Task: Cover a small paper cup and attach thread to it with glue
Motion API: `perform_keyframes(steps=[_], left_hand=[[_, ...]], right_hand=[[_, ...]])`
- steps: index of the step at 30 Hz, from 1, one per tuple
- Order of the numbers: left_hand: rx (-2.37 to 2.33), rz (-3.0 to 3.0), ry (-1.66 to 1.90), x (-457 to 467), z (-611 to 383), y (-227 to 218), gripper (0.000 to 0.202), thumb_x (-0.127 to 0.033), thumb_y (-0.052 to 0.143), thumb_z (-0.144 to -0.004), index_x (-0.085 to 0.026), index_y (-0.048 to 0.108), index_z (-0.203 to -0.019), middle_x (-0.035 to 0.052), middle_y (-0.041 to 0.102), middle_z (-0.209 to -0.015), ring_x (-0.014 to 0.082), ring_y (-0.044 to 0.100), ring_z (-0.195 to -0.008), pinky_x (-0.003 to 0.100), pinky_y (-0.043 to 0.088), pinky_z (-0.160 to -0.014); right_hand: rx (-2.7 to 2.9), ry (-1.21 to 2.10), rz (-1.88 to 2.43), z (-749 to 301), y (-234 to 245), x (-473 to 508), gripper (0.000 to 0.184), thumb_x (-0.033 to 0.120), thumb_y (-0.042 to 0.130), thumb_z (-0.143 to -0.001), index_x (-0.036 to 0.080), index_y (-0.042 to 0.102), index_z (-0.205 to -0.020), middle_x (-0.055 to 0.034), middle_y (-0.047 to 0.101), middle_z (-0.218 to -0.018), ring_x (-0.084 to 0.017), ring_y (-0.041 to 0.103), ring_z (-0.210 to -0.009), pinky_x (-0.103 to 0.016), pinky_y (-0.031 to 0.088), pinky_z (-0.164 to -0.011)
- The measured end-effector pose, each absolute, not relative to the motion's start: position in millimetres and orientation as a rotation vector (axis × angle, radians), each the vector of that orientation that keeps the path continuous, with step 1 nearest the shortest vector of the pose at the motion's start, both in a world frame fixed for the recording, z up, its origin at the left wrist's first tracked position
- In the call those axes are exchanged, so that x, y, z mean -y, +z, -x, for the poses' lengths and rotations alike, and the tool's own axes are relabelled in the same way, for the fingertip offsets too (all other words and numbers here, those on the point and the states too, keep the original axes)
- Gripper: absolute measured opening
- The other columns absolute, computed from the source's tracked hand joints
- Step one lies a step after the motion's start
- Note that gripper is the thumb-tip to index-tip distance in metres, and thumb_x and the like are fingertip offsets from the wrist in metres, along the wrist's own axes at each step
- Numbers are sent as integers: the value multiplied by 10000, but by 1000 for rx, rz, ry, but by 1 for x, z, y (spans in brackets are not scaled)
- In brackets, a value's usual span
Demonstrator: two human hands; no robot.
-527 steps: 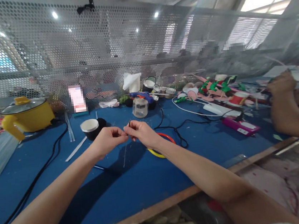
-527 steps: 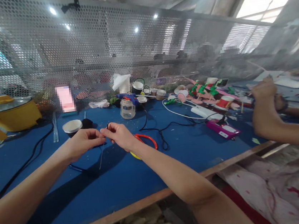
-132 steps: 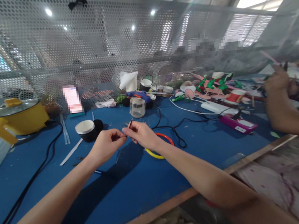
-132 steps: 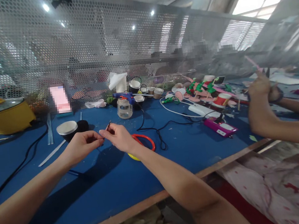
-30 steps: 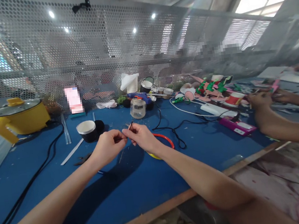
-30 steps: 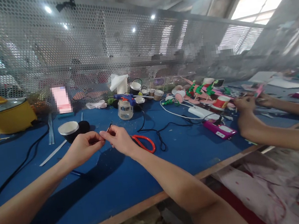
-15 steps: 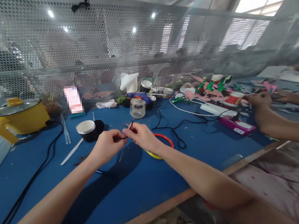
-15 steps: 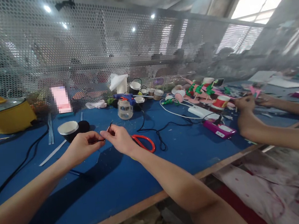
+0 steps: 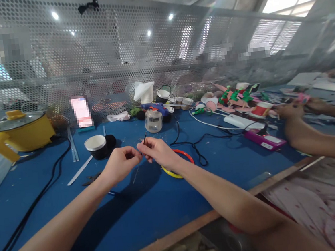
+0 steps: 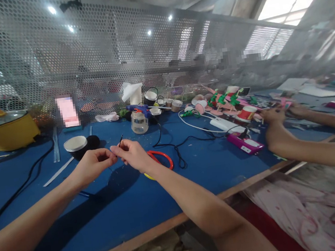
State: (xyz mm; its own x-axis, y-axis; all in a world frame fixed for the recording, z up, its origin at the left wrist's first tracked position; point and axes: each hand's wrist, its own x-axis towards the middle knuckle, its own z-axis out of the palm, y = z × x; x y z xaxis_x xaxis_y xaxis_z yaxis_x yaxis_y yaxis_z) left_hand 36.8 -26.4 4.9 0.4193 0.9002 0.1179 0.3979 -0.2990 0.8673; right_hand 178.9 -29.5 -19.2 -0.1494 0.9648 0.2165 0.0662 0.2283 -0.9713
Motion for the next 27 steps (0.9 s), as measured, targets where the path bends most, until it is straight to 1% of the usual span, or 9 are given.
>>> perform_keyframes(steps=[2, 5, 11, 15, 17, 22, 27], left_hand=[[-1070, -1751, 754, 26, -37, 7, 153, -268, 564, -623, -141, 519, -551, -58, 440, -470, 55, 338, -437, 200, 263, -442], [-1059, -1678, 719, 26, -36, 8, 157, -267, 577, -616, -139, 512, -551, -77, 382, -444, 42, 281, -415, 198, 217, -423], [-1057, -1794, 770, 25, -36, 4, 141, -251, 564, -626, -131, 515, -568, -38, 456, -529, 69, 370, -506, 212, 250, -469], [-1073, -1779, 746, 24, -35, 5, 181, -291, 563, -637, -138, 509, -558, -54, 402, -484, 61, 327, -464, 210, 220, -443], [-1092, -1787, 748, 24, -35, 6, 196, -307, 570, -633, -139, 510, -553, -59, 388, -468, 56, 307, -446, 208, 208, -433], [-1070, -1819, 781, 23, -35, 8, 166, -292, 585, -608, -132, 545, -586, -26, 503, -530, 78, 419, -502, 206, 290, -464], [-1118, -1889, 775, 22, -36, 9, 138, -262, 584, -599, -127, 563, -596, -23, 536, -527, 79, 439, -486, 203, 333, -465]], right_hand=[[1450, 1206, 930, -181, -19, 28, 338, 480, 586, -656, 163, 475, -700, 46, 471, -563, -68, 439, -466, -200, 367, -419], [1486, 1212, 931, -184, -18, 26, 332, 464, 596, -655, 157, 470, -679, 40, 480, -558, -68, 455, -470, -197, 382, -416], [1539, 1036, 1028, -181, -18, 29, 301, 443, 545, -714, 157, 460, -675, 62, 447, -508, -54, 427, -413, -196, 375, -413], [1559, 1103, 929, -180, -18, 29, 300, 449, 556, -701, 161, 473, -710, 46, 481, -583, -61, 455, -468, -194, 396, -425], [1584, 1100, 933, -181, -19, 28, 287, 433, 566, -701, 160, 476, -714, 43, 490, -584, -59, 454, -461, -195, 397, -432], [1567, 1039, 1039, -183, -21, 26, 279, 426, 541, -721, 160, 462, -691, 55, 468, -517, -56, 433, -413, -194, 374, -416], [1573, 987, 1087, -182, -20, 28, 297, 445, 538, -716, 166, 446, -676, 60, 459, -488, -61, 426, -393, -196, 353, -409]])
